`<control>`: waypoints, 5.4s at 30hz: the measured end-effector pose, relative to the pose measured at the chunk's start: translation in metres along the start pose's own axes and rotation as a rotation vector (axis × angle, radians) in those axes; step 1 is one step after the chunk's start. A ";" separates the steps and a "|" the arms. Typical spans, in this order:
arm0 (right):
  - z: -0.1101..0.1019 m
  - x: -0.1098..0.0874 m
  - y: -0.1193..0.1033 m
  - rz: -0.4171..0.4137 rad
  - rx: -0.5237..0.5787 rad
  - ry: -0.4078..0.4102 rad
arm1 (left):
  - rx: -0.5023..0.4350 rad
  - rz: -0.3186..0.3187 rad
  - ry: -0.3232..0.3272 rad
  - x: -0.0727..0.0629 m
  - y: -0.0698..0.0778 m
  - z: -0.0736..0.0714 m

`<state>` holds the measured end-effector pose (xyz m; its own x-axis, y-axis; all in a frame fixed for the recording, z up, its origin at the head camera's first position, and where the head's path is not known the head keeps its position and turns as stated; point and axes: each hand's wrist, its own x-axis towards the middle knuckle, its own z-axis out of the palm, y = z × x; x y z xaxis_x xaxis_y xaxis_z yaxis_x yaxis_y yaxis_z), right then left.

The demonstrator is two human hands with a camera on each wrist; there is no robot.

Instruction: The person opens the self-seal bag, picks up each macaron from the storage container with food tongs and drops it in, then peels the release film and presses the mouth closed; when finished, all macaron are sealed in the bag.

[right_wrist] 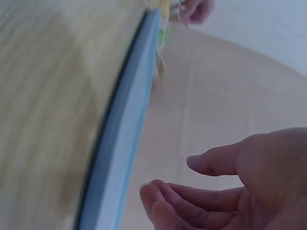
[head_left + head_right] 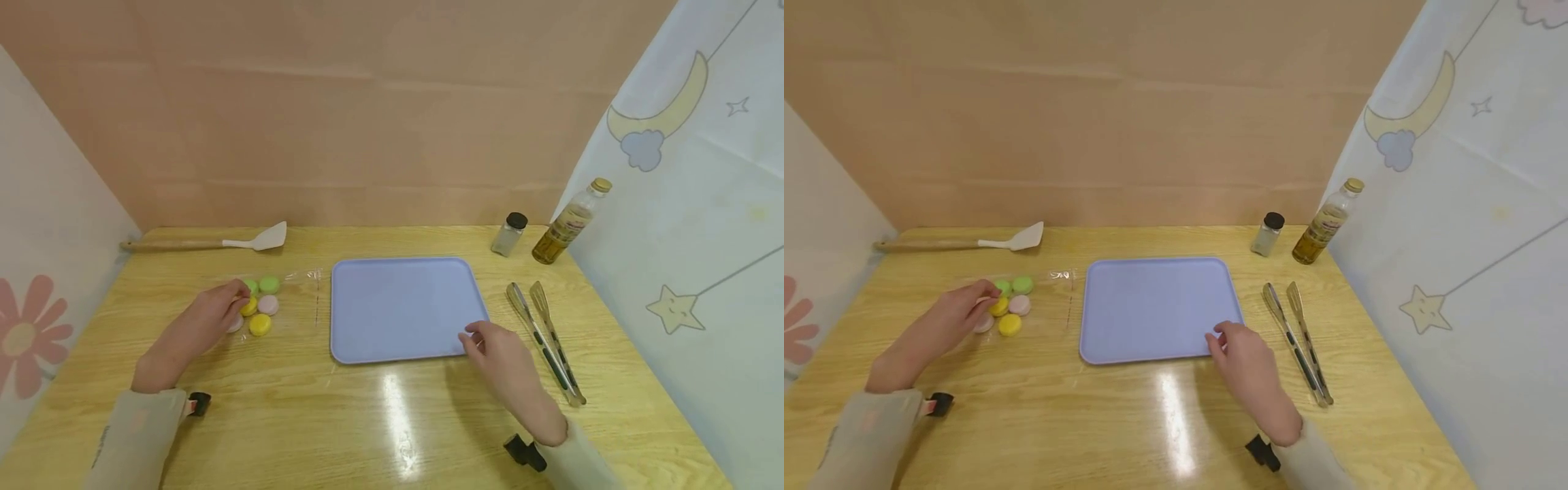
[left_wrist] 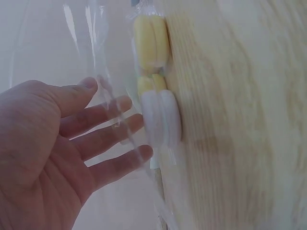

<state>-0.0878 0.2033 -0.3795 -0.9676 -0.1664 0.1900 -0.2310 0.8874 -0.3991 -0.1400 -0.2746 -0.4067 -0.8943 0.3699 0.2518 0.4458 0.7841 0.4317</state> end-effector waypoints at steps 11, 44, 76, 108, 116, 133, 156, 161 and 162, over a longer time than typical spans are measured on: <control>0.054 0.001 -0.065 -0.200 0.290 -0.275 | 0.000 -0.003 -0.022 -0.001 0.003 -0.004; 0.136 0.015 -0.192 0.655 1.553 -0.522 | 0.066 0.108 -0.199 0.081 -0.019 0.006; 0.169 0.033 -0.250 0.926 1.607 -0.101 | -0.081 0.133 -0.345 0.116 -0.024 0.015; 0.130 0.052 -0.204 0.375 1.216 -0.049 | -0.155 0.067 0.005 0.091 -0.034 -0.034; 0.099 0.062 -0.190 0.002 0.719 0.044 | -0.168 -0.020 0.124 0.066 -0.024 -0.055; 0.056 0.095 -0.177 -0.412 0.510 0.172 | -0.159 0.028 0.455 0.025 0.008 -0.080; 0.055 0.091 -0.167 -0.545 0.570 -0.023 | -0.322 0.010 0.427 -0.032 0.015 -0.073; 0.060 0.091 -0.166 -0.517 0.621 0.001 | -0.393 -0.005 0.446 -0.034 0.015 -0.068; 0.061 0.091 -0.165 -0.508 0.632 0.007 | -0.412 0.000 0.447 -0.033 0.016 -0.067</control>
<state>-0.1444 0.0156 -0.3511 -0.7288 -0.4792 0.4891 -0.6581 0.2930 -0.6936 -0.1008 -0.3081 -0.3499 -0.8317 0.0542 0.5526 0.5033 0.4938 0.7091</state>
